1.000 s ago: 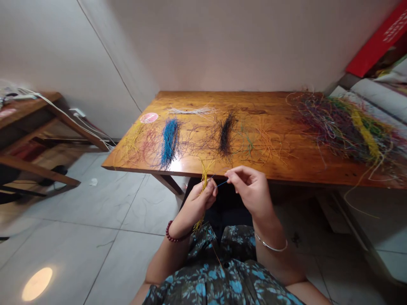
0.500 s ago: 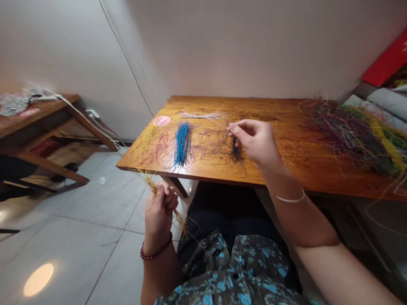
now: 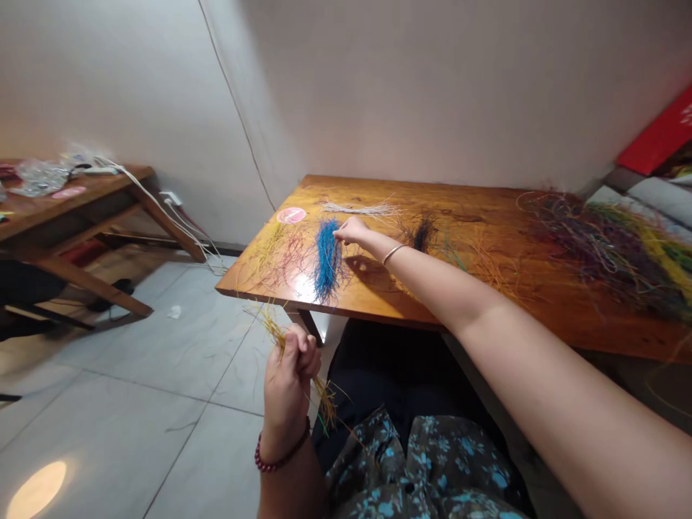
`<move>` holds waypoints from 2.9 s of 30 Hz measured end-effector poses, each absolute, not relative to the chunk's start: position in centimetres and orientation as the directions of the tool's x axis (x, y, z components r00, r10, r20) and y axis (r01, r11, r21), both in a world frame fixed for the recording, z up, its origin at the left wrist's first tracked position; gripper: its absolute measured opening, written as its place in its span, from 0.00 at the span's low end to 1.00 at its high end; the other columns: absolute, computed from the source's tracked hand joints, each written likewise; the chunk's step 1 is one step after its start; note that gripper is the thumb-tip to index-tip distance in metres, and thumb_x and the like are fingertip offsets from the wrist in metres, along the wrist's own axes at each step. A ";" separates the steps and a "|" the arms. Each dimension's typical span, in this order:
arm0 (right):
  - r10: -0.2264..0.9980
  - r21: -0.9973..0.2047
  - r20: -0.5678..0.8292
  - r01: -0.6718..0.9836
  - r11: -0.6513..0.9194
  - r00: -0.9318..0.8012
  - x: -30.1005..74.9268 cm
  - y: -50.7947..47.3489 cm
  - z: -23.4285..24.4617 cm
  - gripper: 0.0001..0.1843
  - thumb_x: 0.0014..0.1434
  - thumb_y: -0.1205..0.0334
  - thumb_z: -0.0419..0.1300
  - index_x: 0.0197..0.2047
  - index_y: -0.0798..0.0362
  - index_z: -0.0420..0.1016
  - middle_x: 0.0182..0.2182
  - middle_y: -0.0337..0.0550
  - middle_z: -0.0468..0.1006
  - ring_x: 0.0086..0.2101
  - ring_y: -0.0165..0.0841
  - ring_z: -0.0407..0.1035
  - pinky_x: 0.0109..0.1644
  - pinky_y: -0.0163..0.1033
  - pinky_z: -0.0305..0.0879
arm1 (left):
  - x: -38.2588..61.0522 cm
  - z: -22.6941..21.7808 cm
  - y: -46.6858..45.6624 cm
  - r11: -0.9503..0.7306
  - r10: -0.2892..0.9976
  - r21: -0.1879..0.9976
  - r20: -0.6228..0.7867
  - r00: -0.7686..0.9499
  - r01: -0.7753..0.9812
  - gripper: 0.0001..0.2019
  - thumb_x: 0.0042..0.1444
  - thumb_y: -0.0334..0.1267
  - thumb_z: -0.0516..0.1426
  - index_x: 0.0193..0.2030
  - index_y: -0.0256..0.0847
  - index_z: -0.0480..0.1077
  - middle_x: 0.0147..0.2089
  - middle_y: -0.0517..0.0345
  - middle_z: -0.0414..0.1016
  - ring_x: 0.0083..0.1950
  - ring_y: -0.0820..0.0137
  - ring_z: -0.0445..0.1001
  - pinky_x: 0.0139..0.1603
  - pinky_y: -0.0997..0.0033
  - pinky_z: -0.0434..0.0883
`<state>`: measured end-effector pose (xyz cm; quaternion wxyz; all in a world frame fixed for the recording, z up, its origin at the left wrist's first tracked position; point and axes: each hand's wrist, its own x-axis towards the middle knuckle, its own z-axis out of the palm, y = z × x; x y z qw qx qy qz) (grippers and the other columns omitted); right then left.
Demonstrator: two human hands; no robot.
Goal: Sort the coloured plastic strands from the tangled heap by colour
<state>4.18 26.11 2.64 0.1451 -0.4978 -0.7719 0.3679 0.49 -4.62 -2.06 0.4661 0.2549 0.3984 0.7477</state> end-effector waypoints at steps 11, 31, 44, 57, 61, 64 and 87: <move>0.710 -0.787 0.246 0.292 0.544 -0.660 11.0 18.8 6.4 0.19 0.67 0.50 0.56 0.45 0.59 0.79 0.36 0.49 0.80 0.29 0.29 0.68 0.34 0.35 0.63 | 2.0 -3.8 -2.4 -0.103 0.968 0.825 -0.046 -0.248 -0.556 0.22 0.64 0.54 0.58 0.31 0.40 0.56 0.24 0.69 0.43 0.21 0.80 0.39 0.20 0.80 0.41; 0.891 -0.963 0.128 0.161 0.217 -0.436 27.8 7.7 -0.8 0.17 0.63 0.48 0.63 0.42 0.54 0.83 0.36 0.46 0.82 0.32 0.32 0.73 0.33 0.35 0.67 | 11.5 -3.1 -0.1 0.166 0.981 0.890 -0.104 0.167 -0.424 0.22 0.64 0.54 0.56 0.31 0.39 0.58 0.24 0.68 0.45 0.22 0.80 0.42 0.21 0.80 0.44; 0.545 -0.894 0.053 -0.283 -0.347 -0.837 21.8 6.6 -5.6 0.28 0.52 0.48 0.72 0.50 0.54 0.71 0.43 0.46 0.77 0.45 0.34 0.72 0.51 0.38 0.70 | 10.7 -2.9 4.2 -0.128 0.970 0.917 0.036 -0.241 -0.378 0.21 0.62 0.54 0.59 0.32 0.40 0.60 0.24 0.67 0.46 0.21 0.79 0.44 0.19 0.81 0.47; 0.590 -0.981 -0.020 -0.098 -0.168 -0.807 21.4 6.1 -7.1 0.24 0.65 0.40 0.56 0.33 0.55 0.70 0.23 0.35 0.61 0.23 0.25 0.52 0.24 0.32 0.48 | 7.9 -3.3 2.9 -0.247 0.878 0.921 0.344 -0.334 0.302 0.19 0.69 0.50 0.51 0.31 0.39 0.67 0.30 0.57 0.66 0.31 0.72 0.64 0.36 0.74 0.62; 0.619 -0.939 -0.073 -0.154 -0.306 -0.782 21.2 5.9 -6.8 0.28 0.60 0.36 0.59 0.26 0.52 0.59 0.21 0.32 0.53 0.21 0.23 0.43 0.21 0.33 0.37 | 7.7 -3.8 2.7 -0.241 0.860 0.890 0.381 -0.340 0.387 0.17 0.70 0.46 0.52 0.32 0.39 0.68 0.28 0.59 0.65 0.30 0.72 0.62 0.35 0.74 0.59; 0.579 -0.886 -0.130 -0.168 -0.432 -0.805 21.4 5.9 -6.6 0.27 0.61 0.37 0.59 0.27 0.51 0.58 0.20 0.29 0.48 0.19 0.22 0.38 0.21 0.32 0.33 | 7.3 -4.0 2.7 -0.239 0.873 0.905 0.359 -0.329 0.353 0.16 0.69 0.49 0.52 0.39 0.38 0.73 0.31 0.57 0.68 0.32 0.71 0.66 0.36 0.75 0.62; 0.886 -0.999 0.053 -0.032 0.044 -0.460 21.9 6.1 -7.2 0.26 0.65 0.37 0.52 0.30 0.51 0.66 0.21 0.36 0.57 0.23 0.29 0.51 0.26 0.35 0.45 | 8.7 -3.7 1.0 -0.117 0.912 0.925 0.244 -0.329 0.361 0.10 0.62 0.44 0.62 0.39 0.38 0.78 0.36 0.52 0.80 0.35 0.69 0.76 0.34 0.76 0.70</move>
